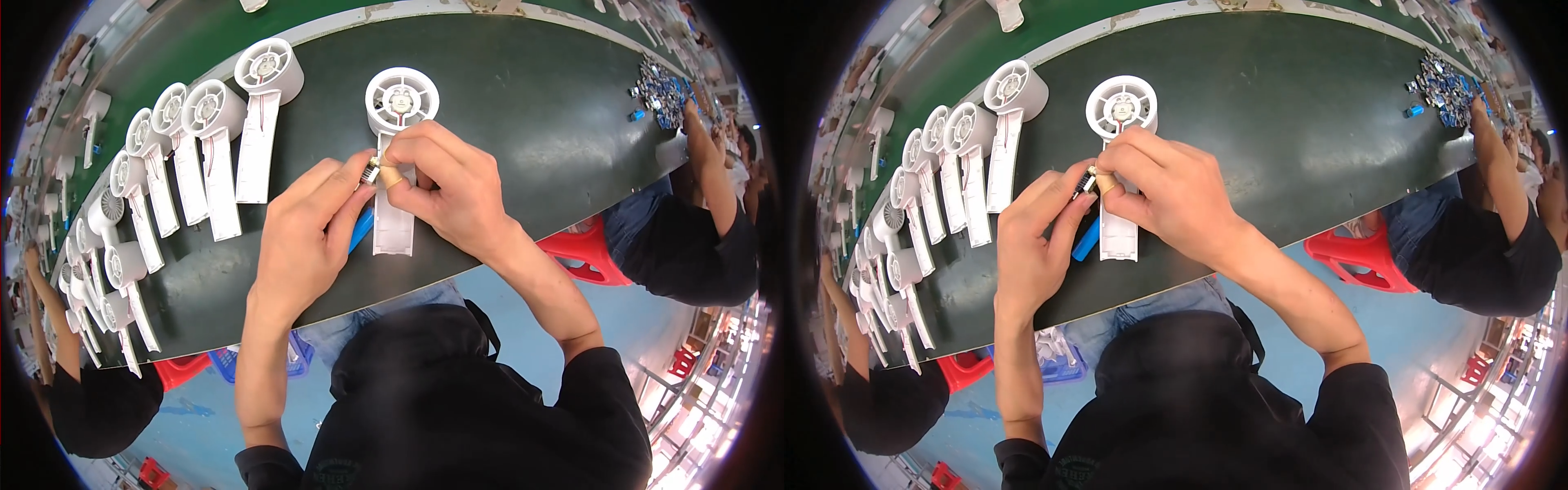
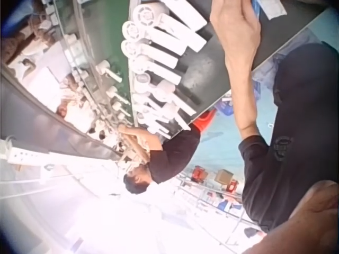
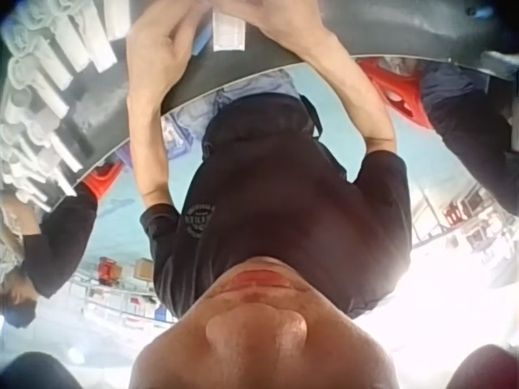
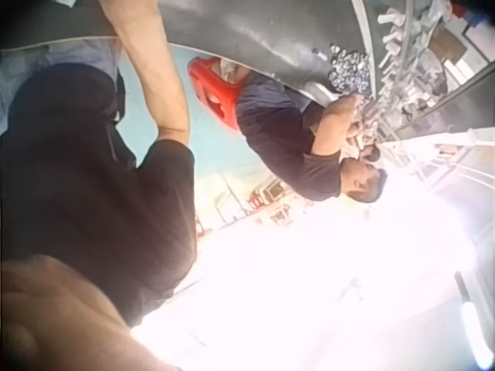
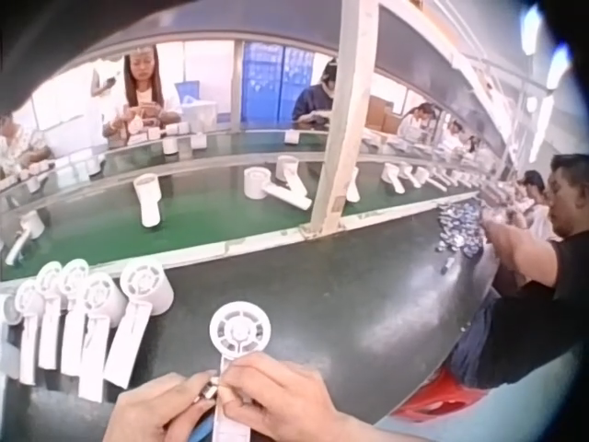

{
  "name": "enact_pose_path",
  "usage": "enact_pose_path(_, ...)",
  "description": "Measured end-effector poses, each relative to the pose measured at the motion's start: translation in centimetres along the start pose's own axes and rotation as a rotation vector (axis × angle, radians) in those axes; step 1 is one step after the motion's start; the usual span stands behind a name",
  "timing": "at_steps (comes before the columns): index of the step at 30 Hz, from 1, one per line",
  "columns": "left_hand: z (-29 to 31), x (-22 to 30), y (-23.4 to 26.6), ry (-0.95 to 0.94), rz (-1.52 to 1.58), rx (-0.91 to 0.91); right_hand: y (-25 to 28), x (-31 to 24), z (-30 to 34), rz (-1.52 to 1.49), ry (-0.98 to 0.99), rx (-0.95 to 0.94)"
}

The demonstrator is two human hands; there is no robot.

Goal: The person assembles portable fans by connecting circuit boards and batteries to the wiring, fitting them into the plastic fan handles by hand, and placing the assembled units onto the conveyor belt.

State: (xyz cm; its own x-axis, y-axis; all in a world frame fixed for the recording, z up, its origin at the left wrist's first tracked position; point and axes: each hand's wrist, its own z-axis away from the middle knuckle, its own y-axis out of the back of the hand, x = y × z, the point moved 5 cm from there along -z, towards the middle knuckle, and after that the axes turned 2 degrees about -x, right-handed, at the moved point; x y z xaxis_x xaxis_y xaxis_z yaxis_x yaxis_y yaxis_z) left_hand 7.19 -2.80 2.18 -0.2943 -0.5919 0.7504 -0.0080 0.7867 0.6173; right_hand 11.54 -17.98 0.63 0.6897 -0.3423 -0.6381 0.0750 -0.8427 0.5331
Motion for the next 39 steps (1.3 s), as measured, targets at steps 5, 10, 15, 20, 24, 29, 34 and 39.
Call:
enact_pose_path(5,-0.4,-0.1,0.3,-0.043,-0.004,-0.048,0.3,0.2,-0.4,0.02,0.052,-0.033)
enact_pose_path(10,-0.3,-0.4,0.1,-0.073,0.015,-0.091,0.1,0.3,-0.4,0.032,0.091,-0.059)
enact_pose_path(15,0.1,-0.7,-0.1,-0.079,0.044,-0.043,0.3,0.2,-0.1,0.012,0.098,-0.06)
enact_pose_path(20,0.6,-1.2,-0.5,-0.093,0.079,0.014,0.3,-0.3,0.1,-0.009,0.056,-0.067)
enact_pose_path(24,0.2,-1.0,-0.4,-0.142,0.045,0.077,1.2,-0.8,0.5,0.02,-0.014,0.041)
enact_pose_path(29,0.1,-1.2,-0.1,-0.138,0.007,0.071,1.8,-0.8,2.8,-0.047,-0.451,0.034)
enact_pose_path(34,0.3,-0.4,-0.2,0.154,0.487,0.052,-0.3,-1.4,2.8,-0.543,-0.696,-0.01)
enact_pose_path(39,-0.4,-2.4,5.8,0.323,0.775,0.367,-2.1,-3.2,-5.8,-0.733,-0.484,-0.085)
